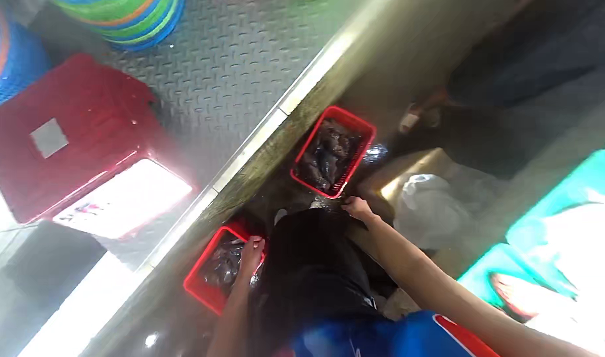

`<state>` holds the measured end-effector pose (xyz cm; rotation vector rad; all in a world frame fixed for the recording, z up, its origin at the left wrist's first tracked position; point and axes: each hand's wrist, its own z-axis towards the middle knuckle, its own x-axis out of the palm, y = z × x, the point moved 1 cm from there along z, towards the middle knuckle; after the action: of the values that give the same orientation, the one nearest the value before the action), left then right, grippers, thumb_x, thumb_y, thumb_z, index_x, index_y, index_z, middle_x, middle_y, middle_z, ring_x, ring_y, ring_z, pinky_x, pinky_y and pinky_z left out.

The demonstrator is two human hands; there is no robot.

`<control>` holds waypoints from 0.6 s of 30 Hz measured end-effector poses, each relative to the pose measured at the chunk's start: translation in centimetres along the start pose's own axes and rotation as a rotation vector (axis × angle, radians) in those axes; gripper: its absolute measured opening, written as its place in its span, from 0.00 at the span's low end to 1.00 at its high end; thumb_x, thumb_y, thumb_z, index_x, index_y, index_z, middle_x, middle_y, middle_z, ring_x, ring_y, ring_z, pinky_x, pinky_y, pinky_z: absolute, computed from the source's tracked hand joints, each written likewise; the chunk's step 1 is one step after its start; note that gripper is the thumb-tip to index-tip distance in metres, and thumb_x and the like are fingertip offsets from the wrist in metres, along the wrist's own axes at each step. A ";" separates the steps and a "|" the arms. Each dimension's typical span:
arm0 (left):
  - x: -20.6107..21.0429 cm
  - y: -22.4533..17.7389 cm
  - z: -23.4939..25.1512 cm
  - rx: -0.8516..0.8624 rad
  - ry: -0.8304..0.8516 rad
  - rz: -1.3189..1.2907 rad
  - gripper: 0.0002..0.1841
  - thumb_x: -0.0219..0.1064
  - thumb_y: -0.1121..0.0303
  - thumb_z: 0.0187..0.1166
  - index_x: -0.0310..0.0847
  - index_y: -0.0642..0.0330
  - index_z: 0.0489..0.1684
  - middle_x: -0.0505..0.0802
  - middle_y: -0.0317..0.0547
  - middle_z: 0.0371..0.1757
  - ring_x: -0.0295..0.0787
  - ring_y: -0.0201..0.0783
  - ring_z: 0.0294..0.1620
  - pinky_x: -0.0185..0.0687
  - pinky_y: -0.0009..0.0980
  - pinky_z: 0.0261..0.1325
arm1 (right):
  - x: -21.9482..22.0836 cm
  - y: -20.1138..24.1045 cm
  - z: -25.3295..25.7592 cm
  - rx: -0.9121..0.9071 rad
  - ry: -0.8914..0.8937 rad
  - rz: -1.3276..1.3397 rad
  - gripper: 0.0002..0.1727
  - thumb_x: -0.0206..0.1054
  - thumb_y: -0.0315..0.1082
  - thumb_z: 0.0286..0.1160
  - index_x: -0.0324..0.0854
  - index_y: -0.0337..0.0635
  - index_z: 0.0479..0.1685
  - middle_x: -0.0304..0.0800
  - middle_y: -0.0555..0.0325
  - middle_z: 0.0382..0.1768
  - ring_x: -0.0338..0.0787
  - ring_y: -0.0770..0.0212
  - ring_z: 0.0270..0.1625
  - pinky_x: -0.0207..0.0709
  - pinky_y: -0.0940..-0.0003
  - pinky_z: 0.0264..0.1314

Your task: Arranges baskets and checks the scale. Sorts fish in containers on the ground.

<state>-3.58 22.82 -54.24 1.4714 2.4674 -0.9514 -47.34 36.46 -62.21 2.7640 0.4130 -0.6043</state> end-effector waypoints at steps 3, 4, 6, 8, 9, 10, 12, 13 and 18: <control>-0.8 -3.1 -1.3 0.245 -0.160 -0.020 0.19 0.64 0.59 0.85 0.83 0.62 0.66 0.95 0.51 0.52 0.95 0.41 0.49 0.92 0.44 0.57 | 0.5 -0.6 -2.6 -0.003 -0.041 0.006 0.30 0.70 0.54 0.76 0.82 0.44 0.71 0.91 0.39 0.61 0.91 0.39 0.62 0.82 0.35 0.68; -2.3 -5.2 -2.9 0.354 -0.354 0.001 0.19 0.65 0.61 0.84 0.84 0.63 0.66 0.95 0.51 0.53 0.95 0.40 0.51 0.92 0.41 0.58 | 0.6 0.0 -4.0 -0.027 -0.046 -0.012 0.29 0.69 0.54 0.77 0.83 0.45 0.70 0.91 0.39 0.61 0.91 0.38 0.63 0.81 0.34 0.68; -8.3 -9.9 -7.4 0.533 -0.840 0.082 0.28 0.72 0.57 0.79 0.79 0.71 0.70 0.91 0.62 0.63 0.90 0.50 0.65 0.85 0.45 0.72 | 0.8 1.7 -7.2 -0.074 -0.038 -0.037 0.28 0.68 0.54 0.79 0.83 0.45 0.70 0.91 0.39 0.61 0.91 0.37 0.64 0.80 0.33 0.69; -16.9 -13.1 -11.0 0.612 -1.215 0.151 0.51 0.79 0.44 0.66 0.65 0.79 0.80 0.74 0.84 0.77 0.68 0.76 0.80 0.62 0.62 0.84 | 1.4 2.7 -10.2 -0.136 -0.048 -0.011 0.27 0.69 0.53 0.78 0.83 0.46 0.69 0.92 0.40 0.58 0.92 0.38 0.60 0.81 0.32 0.66; -21.2 -13.8 -11.7 0.626 -1.309 0.183 0.60 0.81 0.38 0.58 0.59 0.75 0.85 0.63 0.87 0.83 0.55 0.82 0.85 0.49 0.68 0.87 | 2.2 2.6 -11.9 -0.160 -0.061 0.014 0.26 0.69 0.52 0.78 0.83 0.47 0.69 0.93 0.42 0.57 0.93 0.39 0.60 0.81 0.33 0.66; -24.9 -14.2 -11.4 0.637 -1.340 0.241 0.63 0.81 0.34 0.53 0.57 0.66 0.90 0.54 0.81 0.89 0.44 0.81 0.89 0.40 0.71 0.88 | 3.1 2.1 -13.6 -0.169 -0.080 0.036 0.25 0.68 0.52 0.78 0.83 0.48 0.69 0.93 0.43 0.57 0.92 0.40 0.60 0.81 0.33 0.67; -29.7 -15.5 -9.0 0.620 -1.233 0.480 0.60 0.77 0.30 0.56 0.51 0.37 0.95 0.44 0.58 0.97 0.31 0.68 0.96 0.29 0.74 0.88 | 4.4 0.2 -16.9 -0.143 -0.193 0.093 0.24 0.64 0.48 0.83 0.82 0.45 0.70 0.92 0.40 0.60 0.90 0.37 0.65 0.77 0.30 0.71; -30.8 -16.2 -7.4 0.624 -1.155 0.577 0.57 0.76 0.31 0.58 0.51 0.29 0.95 0.43 0.50 0.98 0.28 0.63 0.97 0.25 0.77 0.87 | 5.5 -1.2 -18.8 -0.087 -0.268 0.135 0.24 0.62 0.47 0.85 0.82 0.42 0.70 0.91 0.38 0.61 0.89 0.36 0.67 0.77 0.30 0.72; -30.0 -16.9 -3.0 0.722 -1.192 0.730 0.58 0.67 0.22 0.57 0.48 0.32 0.95 0.50 0.56 0.96 0.37 0.69 0.95 0.26 0.81 0.83 | 7.6 0.5 -40.5 0.194 0.078 0.551 0.20 0.50 0.32 0.94 0.72 0.27 0.74 0.81 0.38 0.68 0.82 0.57 0.68 0.74 0.62 0.73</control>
<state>-1.29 -3.72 -32.20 1.1526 0.7072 -1.8214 -25.94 50.96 -30.11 2.8948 -0.4080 -0.4121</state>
